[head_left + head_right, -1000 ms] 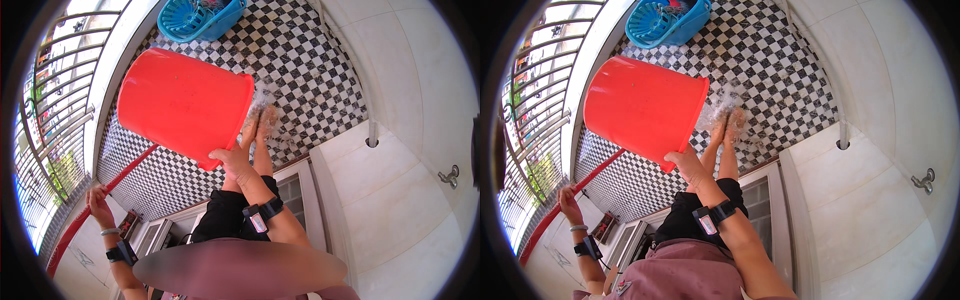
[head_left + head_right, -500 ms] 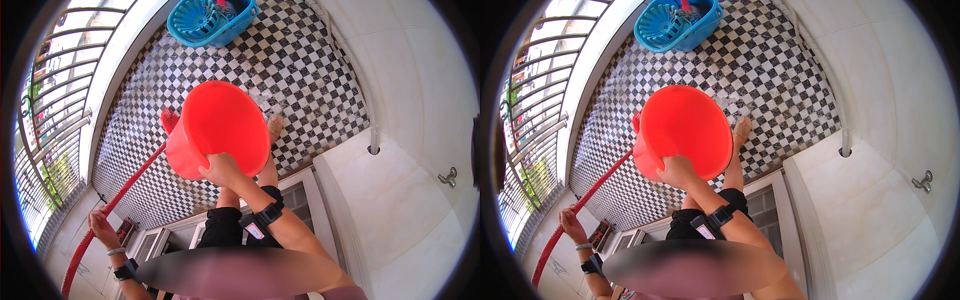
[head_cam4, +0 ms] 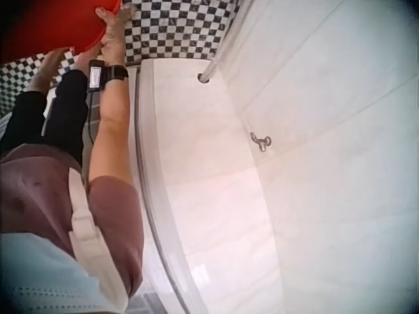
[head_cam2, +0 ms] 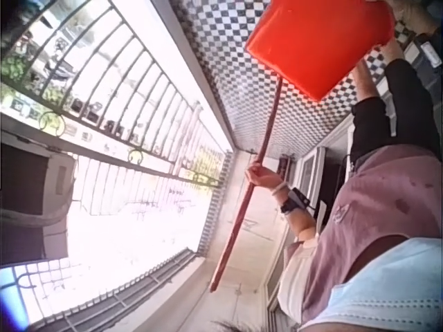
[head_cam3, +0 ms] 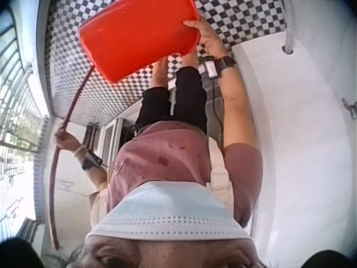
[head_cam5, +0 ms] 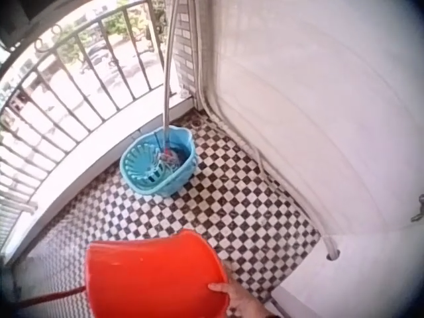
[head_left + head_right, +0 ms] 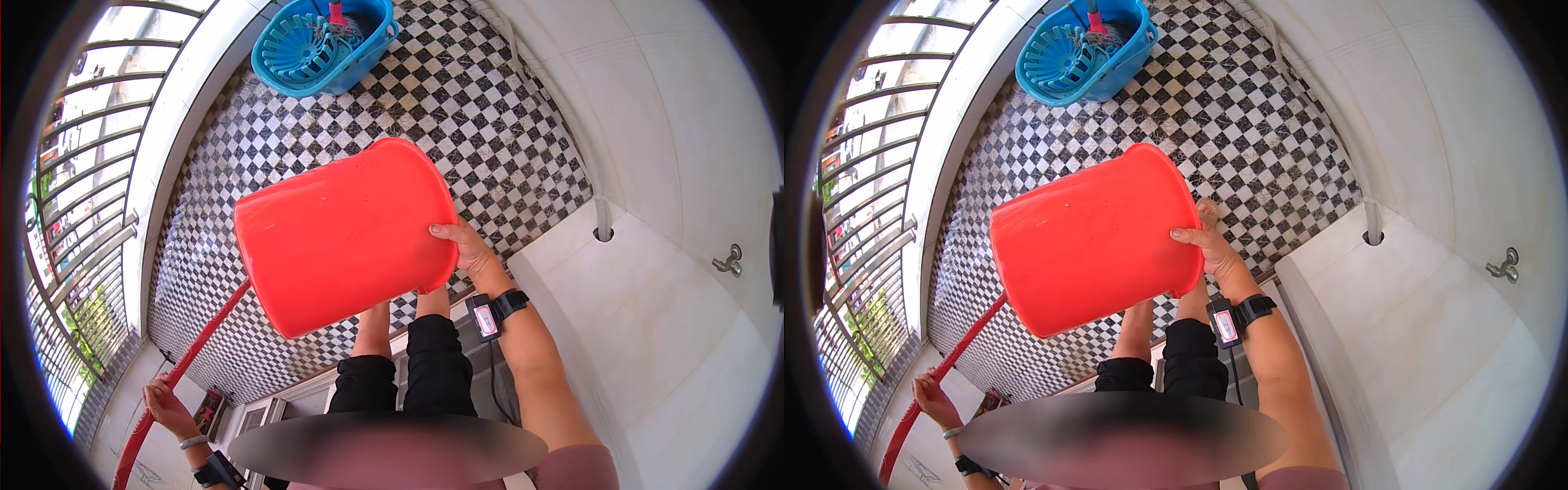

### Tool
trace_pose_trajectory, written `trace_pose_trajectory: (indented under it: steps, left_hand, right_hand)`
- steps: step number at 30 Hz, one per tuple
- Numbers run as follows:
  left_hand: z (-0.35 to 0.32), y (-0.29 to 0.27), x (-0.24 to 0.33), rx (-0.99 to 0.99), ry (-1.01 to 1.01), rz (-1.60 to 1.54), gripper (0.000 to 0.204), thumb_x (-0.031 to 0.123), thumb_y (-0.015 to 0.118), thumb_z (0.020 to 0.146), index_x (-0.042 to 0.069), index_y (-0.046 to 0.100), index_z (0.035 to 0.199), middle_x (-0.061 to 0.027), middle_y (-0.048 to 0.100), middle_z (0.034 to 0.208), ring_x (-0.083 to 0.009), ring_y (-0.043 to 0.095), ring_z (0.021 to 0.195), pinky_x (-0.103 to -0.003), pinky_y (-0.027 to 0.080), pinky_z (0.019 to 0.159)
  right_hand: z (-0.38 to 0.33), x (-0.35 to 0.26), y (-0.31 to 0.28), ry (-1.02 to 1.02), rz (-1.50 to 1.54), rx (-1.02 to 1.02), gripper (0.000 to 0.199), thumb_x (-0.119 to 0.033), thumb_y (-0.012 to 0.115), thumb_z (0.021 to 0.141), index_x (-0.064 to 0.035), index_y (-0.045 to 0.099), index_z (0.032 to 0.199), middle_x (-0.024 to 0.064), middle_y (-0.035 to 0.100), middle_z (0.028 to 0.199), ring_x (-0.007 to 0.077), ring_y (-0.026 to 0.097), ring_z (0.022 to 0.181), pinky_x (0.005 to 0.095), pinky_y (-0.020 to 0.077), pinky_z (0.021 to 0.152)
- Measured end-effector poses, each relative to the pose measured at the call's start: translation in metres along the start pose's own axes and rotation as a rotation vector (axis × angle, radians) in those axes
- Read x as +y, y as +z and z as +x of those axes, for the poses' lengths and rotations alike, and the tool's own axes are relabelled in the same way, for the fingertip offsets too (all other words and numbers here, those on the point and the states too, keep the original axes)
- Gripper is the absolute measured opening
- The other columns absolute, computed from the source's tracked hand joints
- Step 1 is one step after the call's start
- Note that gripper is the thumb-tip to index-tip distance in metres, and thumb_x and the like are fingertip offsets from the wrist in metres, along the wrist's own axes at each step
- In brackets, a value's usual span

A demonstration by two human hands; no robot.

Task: Pouring water and sweeping the floor on an outdoor balcony.

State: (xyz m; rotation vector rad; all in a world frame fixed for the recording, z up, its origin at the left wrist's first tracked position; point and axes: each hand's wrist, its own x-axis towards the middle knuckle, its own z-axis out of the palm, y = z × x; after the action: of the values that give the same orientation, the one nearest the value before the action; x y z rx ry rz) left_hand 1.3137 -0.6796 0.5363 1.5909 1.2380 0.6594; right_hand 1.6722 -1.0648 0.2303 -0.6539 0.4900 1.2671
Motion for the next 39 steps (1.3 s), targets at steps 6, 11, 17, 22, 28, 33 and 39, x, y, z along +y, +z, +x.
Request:
trace_pose_trajectory:
  steps: [6, 11, 17, 22, 28, 33, 39]
  left_hand:
    - [0.008, 0.006, 0.004, 0.007, -0.036, 0.010, 0.028, 0.020, 0.041, 0.097, 0.008, 0.036, 0.072, -0.0043, 0.040, 0.071, -0.0240, 0.047, 0.085, -0.043, 0.036, 0.094]
    - [0.007, 0.031, 0.008, 0.003, -0.056, 0.030, 0.028, 0.020, 0.041, 0.098, 0.008, 0.037, 0.072, -0.0043, 0.041, 0.072, -0.0239, 0.048, 0.084, -0.042, 0.037, 0.094]
    - [-0.010, 0.023, 0.033, -0.037, -0.037, 0.101, 0.026, 0.018, 0.041, 0.098, 0.006, 0.040, 0.074, -0.0060, 0.045, 0.074, -0.0233, 0.051, 0.085, -0.042, 0.037, 0.096]
    - [-0.015, 0.075, 0.023, -0.076, -0.005, 0.136, 0.026, 0.017, 0.041, 0.097, 0.005, 0.040, 0.074, -0.0067, 0.045, 0.073, -0.0239, 0.051, 0.084, -0.042, 0.038, 0.094]
    - [-0.044, 0.074, 0.019, -0.026, -0.042, 0.156, 0.026, 0.015, 0.042, 0.097, 0.004, 0.043, 0.073, -0.0106, 0.052, 0.074, -0.0264, 0.056, 0.091, -0.042, 0.039, 0.093]
    - [-0.071, 0.043, 0.013, 0.047, -0.045, 0.135, 0.023, 0.012, 0.043, 0.095, 0.003, 0.044, 0.074, -0.0101, 0.054, 0.076, -0.0263, 0.058, 0.092, -0.041, 0.042, 0.092]
    - [-0.111, 0.011, -0.005, 0.060, -0.090, 0.124, 0.020, 0.014, 0.044, 0.094, 0.002, 0.056, 0.082, -0.0117, 0.063, 0.088, -0.0263, 0.059, 0.103, -0.040, 0.042, 0.094]
  right_hand:
    - [-0.015, -0.026, -0.031, -0.148, 0.110, 0.026, 0.047, -0.009, 0.067, 0.081, 0.0002, 0.050, 0.124, 0.0136, 0.061, 0.114, 0.0224, 0.062, 0.102, 0.0353, 0.0495, 0.091]
    - [-0.056, -0.060, -0.071, -0.240, 0.031, 0.171, 0.044, -0.010, 0.069, 0.079, 0.0026, 0.053, 0.119, 0.0130, 0.063, 0.110, 0.0226, 0.062, 0.101, 0.0348, 0.0483, 0.091]
    - [-0.087, -0.087, -0.087, -0.333, -0.528, 0.506, 0.035, -0.016, 0.070, 0.080, 0.0023, 0.061, 0.108, 0.0089, 0.066, 0.099, 0.0140, 0.060, 0.088, 0.0287, 0.0474, 0.080]
    - [-0.074, -0.102, -0.172, -0.309, -1.168, 0.862, 0.035, -0.020, 0.065, 0.082, 0.0038, 0.060, 0.107, 0.0126, 0.067, 0.095, 0.0189, 0.062, 0.083, 0.0321, 0.0477, 0.076]
    - [-0.066, -0.105, -0.253, -0.127, -1.568, 0.905, 0.043, -0.012, 0.066, 0.078, 0.0042, 0.055, 0.116, 0.0182, 0.065, 0.101, 0.0279, 0.062, 0.092, 0.0348, 0.0466, 0.082]
    - [-0.046, -0.086, -0.196, -0.327, -1.585, 0.885, 0.051, -0.008, 0.064, 0.078, 0.0021, 0.050, 0.126, 0.0208, 0.058, 0.117, 0.0298, 0.057, 0.108, 0.0334, 0.0425, 0.094]
    - [-0.048, -0.066, -0.144, -0.060, -1.569, 0.495, 0.042, -0.001, 0.055, 0.079, 0.0023, 0.053, 0.121, 0.0129, 0.061, 0.112, 0.0193, 0.059, 0.097, 0.0302, 0.0455, 0.086]
